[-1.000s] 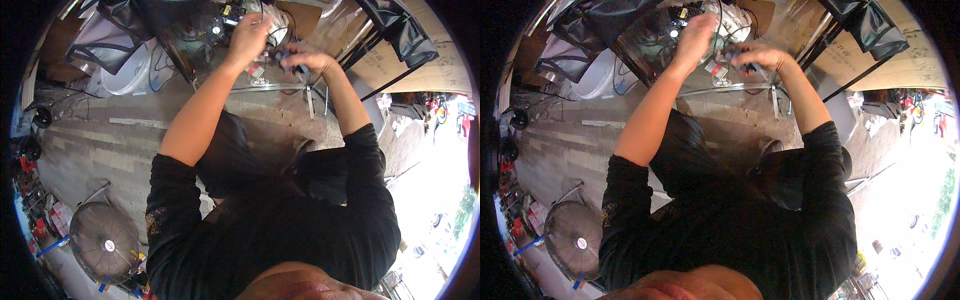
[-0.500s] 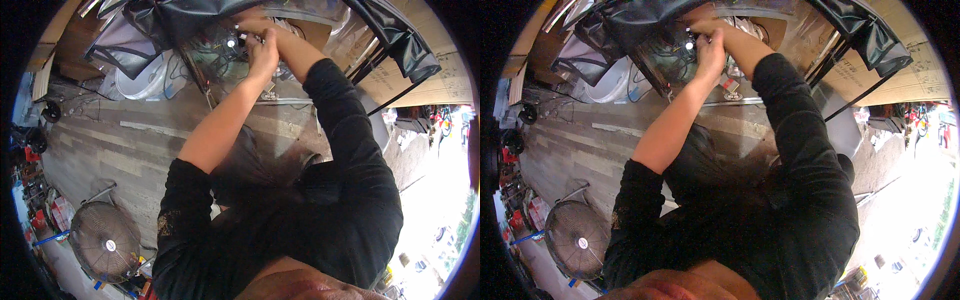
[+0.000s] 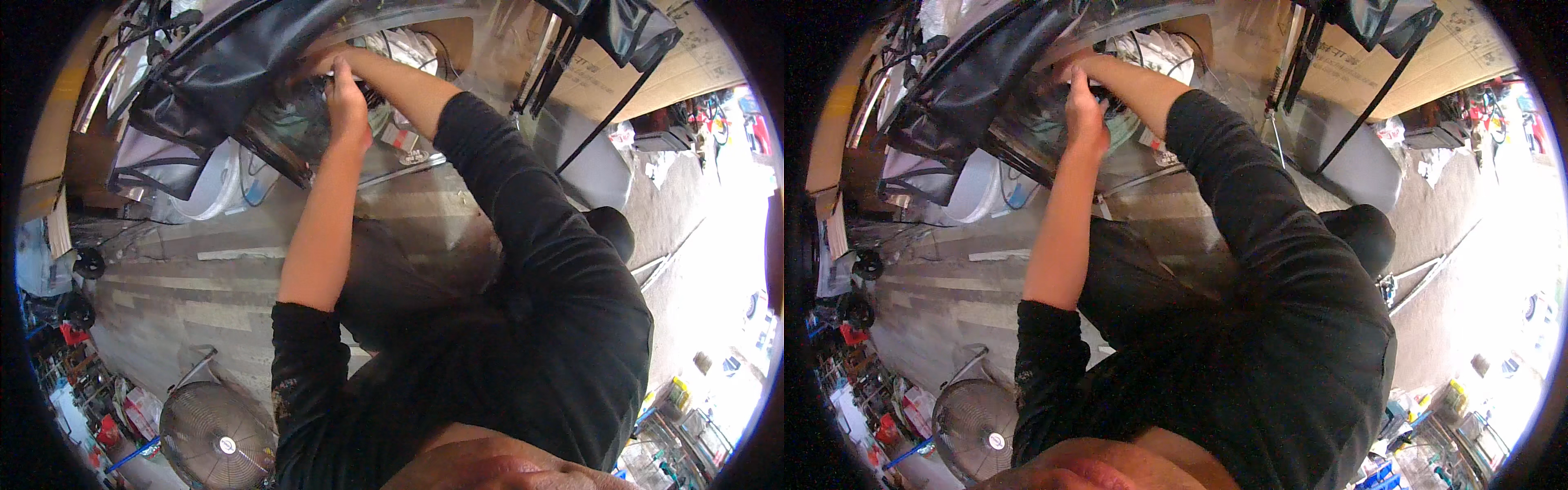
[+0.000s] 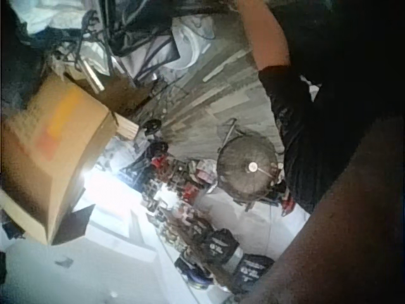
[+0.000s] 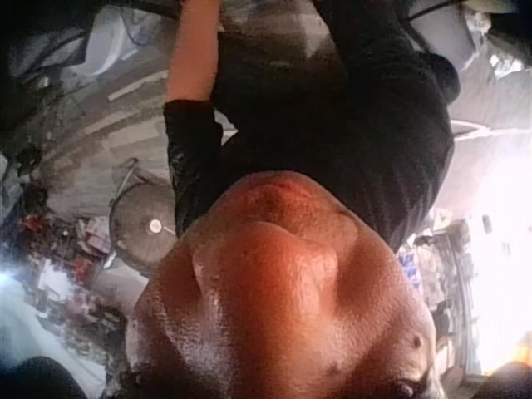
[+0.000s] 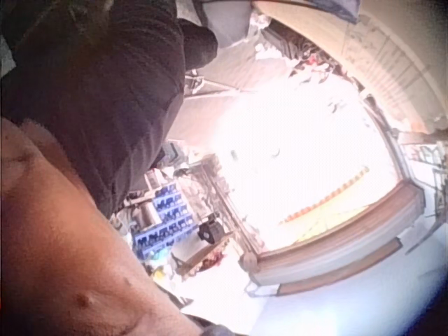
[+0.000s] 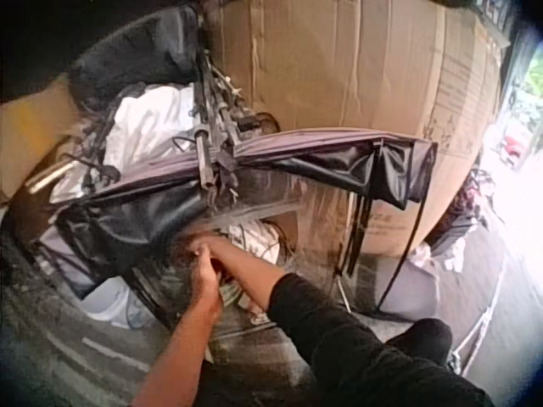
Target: The person sits on the floor and assembles an electronic device using a power strip, wires, and a black plastic casing. They connect wires to the power strip, place components into the casing, and use scissors to cut a metal strip.
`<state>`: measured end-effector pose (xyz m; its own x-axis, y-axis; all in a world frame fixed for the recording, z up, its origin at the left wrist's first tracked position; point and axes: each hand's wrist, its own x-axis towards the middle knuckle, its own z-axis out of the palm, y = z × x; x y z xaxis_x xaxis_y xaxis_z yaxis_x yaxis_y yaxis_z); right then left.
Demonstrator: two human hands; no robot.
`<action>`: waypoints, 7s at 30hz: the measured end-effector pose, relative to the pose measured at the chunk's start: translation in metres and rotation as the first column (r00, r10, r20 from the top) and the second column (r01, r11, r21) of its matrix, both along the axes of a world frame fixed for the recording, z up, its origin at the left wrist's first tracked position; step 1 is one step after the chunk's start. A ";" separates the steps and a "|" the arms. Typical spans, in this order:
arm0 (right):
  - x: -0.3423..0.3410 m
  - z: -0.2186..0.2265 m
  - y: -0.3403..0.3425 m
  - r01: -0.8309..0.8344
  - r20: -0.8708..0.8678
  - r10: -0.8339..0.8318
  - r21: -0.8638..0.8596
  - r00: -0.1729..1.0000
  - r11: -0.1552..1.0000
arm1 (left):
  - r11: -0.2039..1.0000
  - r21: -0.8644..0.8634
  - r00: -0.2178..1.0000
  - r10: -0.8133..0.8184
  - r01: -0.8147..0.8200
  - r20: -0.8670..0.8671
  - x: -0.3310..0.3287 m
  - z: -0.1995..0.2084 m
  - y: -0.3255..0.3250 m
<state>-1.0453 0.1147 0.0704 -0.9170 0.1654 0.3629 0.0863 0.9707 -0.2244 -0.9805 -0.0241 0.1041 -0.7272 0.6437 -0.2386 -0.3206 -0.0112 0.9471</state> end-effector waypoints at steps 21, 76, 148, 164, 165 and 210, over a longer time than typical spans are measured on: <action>0.104 -0.078 0.107 0.801 0.398 -0.705 -0.152 0.586 0.580 | 0.996 -0.082 0.637 -0.042 -0.033 -0.770 -0.003 -0.037 0.044; 0.214 -0.027 -0.082 -0.383 0.229 -0.421 -0.194 0.878 -0.903 | 0.575 -0.807 0.254 -0.808 0.136 -0.532 0.011 0.024 -0.025; 0.277 0.070 -0.045 0.172 0.178 -0.023 -0.894 0.984 0.413 | 0.634 -0.751 0.047 -0.769 0.186 -0.638 0.053 -0.003 0.006; 0.312 -0.003 0.046 0.314 0.290 -0.181 -0.521 0.940 0.794 | 0.794 -0.598 0.236 -0.604 0.107 -0.761 0.011 -0.008 -0.008; 0.314 0.003 0.046 0.345 0.319 -0.203 -0.490 0.926 0.801 | 0.785 -0.604 0.252 -0.617 0.137 -0.745 0.013 -0.011 -0.009; 0.529 -0.286 -0.058 0.990 0.791 -0.595 -0.113 0.143 0.088 | 0.661 -0.709 -0.041 -0.724 0.244 -0.689 0.022 0.004 -0.010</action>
